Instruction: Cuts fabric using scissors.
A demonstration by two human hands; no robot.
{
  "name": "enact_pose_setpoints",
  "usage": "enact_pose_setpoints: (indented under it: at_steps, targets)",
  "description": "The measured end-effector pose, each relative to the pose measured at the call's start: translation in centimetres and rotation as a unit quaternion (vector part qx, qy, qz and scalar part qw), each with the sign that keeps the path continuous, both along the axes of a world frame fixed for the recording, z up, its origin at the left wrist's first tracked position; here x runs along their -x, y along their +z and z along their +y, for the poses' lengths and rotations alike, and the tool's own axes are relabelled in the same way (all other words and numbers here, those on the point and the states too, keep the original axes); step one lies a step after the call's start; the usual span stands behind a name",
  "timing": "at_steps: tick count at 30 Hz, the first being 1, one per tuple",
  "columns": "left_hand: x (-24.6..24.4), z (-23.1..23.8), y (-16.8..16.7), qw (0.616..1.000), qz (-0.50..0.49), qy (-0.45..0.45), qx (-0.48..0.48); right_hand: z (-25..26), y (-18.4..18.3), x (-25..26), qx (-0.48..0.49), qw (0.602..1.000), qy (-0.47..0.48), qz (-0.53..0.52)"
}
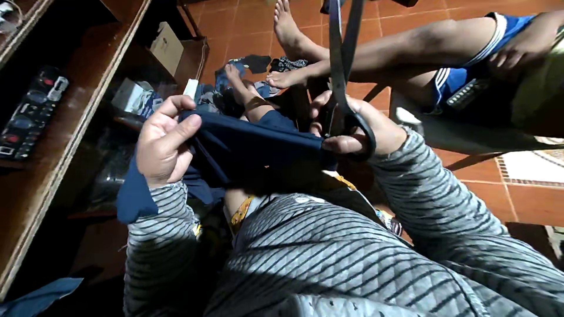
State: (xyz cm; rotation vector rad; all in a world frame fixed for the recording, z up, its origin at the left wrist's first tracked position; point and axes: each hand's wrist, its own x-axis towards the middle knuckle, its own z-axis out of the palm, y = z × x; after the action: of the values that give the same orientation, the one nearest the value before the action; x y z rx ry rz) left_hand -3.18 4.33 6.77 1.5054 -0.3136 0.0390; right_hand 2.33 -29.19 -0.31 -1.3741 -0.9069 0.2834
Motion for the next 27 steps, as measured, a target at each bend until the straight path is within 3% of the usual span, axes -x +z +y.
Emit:
enact_pose_setpoints:
  at_steps: [7,10,11,13,15,16,18,20,21,23,25,27]
  targets:
    - [-1.6,-1.2,-2.4,0.992,-0.051,0.100,0.052,0.9,-4.2,-0.9,0.126,0.990,-0.070,0.005]
    - [-2.2,-0.5,-3.7,0.984,0.033,0.152,-0.092,0.7,-5.7,-1.6,0.140,0.986,-0.084,0.045]
    - [-2.1,0.0,-4.3,0.975,0.081,0.100,-0.182,0.4,-6.0,-1.9,0.127,0.987,-0.089,0.051]
    - [-2.0,0.4,-5.7,0.934,0.135,-0.085,-0.321,0.2,-6.1,-2.0,0.068,0.989,-0.110,0.077]
    - [-1.9,-0.1,-7.0,0.916,0.127,-0.177,-0.337,0.0,-6.0,-2.3,-0.003,0.991,-0.109,0.083]
    - [-1.9,0.0,-7.7,0.936,0.091,-0.189,-0.283,0.0,-5.9,-2.5,-0.032,0.991,-0.105,0.079]
    - [-1.9,0.1,-8.7,0.978,0.056,-0.186,-0.081,0.3,-5.3,-2.6,-0.069,0.991,-0.095,0.072]
    - [-1.6,-1.8,-8.4,0.983,0.065,-0.132,0.107,1.1,-4.0,-2.4,-0.101,0.989,-0.081,0.067]
    - [-1.5,-2.7,-7.8,0.983,0.069,-0.125,0.113,1.5,-3.1,-2.3,-0.113,0.990,-0.069,0.056]
    - [-1.7,-3.4,-6.2,0.975,0.060,-0.210,-0.034,2.3,-1.1,-2.3,-0.122,0.991,-0.053,0.017]
    - [-1.5,-4.2,-4.4,0.941,0.046,-0.298,-0.152,2.9,0.8,-2.1,-0.110,0.992,-0.049,-0.023]
    - [-1.0,-5.2,-3.4,0.933,-0.020,-0.291,-0.208,3.4,2.4,-1.9,-0.105,0.993,-0.040,-0.036]
